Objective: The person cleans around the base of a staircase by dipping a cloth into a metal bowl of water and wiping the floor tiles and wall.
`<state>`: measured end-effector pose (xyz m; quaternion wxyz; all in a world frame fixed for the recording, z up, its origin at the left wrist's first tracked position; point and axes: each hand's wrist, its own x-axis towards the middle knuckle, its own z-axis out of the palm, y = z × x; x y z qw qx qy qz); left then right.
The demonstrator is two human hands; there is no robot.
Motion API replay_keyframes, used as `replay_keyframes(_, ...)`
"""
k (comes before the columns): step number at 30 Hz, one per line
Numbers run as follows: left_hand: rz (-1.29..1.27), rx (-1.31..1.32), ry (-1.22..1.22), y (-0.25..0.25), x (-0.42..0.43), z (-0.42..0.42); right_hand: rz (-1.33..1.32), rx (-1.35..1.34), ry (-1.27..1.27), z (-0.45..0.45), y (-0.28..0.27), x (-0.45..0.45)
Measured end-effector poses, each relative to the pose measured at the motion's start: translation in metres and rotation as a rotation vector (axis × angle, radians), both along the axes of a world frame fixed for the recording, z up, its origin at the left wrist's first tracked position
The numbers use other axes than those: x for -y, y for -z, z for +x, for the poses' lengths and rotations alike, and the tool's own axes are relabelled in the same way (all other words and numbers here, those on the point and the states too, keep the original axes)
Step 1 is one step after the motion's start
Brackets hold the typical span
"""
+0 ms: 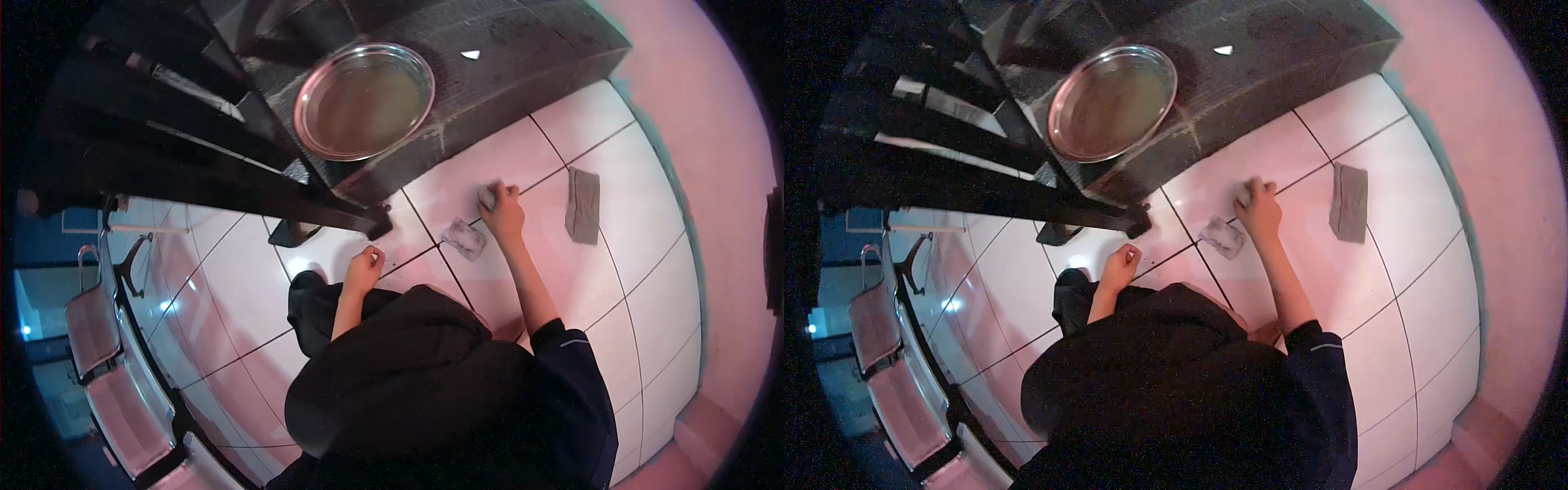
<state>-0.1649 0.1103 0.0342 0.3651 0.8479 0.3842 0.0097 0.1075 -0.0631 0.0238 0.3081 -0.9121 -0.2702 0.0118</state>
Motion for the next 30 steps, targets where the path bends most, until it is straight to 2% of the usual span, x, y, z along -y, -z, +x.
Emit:
replay_keyframes(7, 0.006, -0.062, 0.069, 0.022, -0.014, 0.018, -0.024, -0.066, 0.013, 0.049, 0.000, -0.060)
replay_keyframes(15, -0.007, -0.054, 0.052, 0.013, -0.006, 0.007, -0.194, -0.129, -0.111, 0.071, -0.005, -0.053)
replay_keyframes(19, 0.025, -0.015, 0.004, -0.004, 0.001, 0.003, -0.219, -0.115, -0.147, 0.023, -0.015, -0.019)
replay_keyframes(23, 0.021, 0.029, 0.021, 0.002, 0.001, 0.003, -0.169, -0.100, -0.156, -0.026, -0.021, 0.015)
replay_keyframes(30, 0.004, -0.028, 0.078, 0.005, 0.000, 0.011, -0.119, -0.058, -0.115, -0.033, -0.014, 0.012)
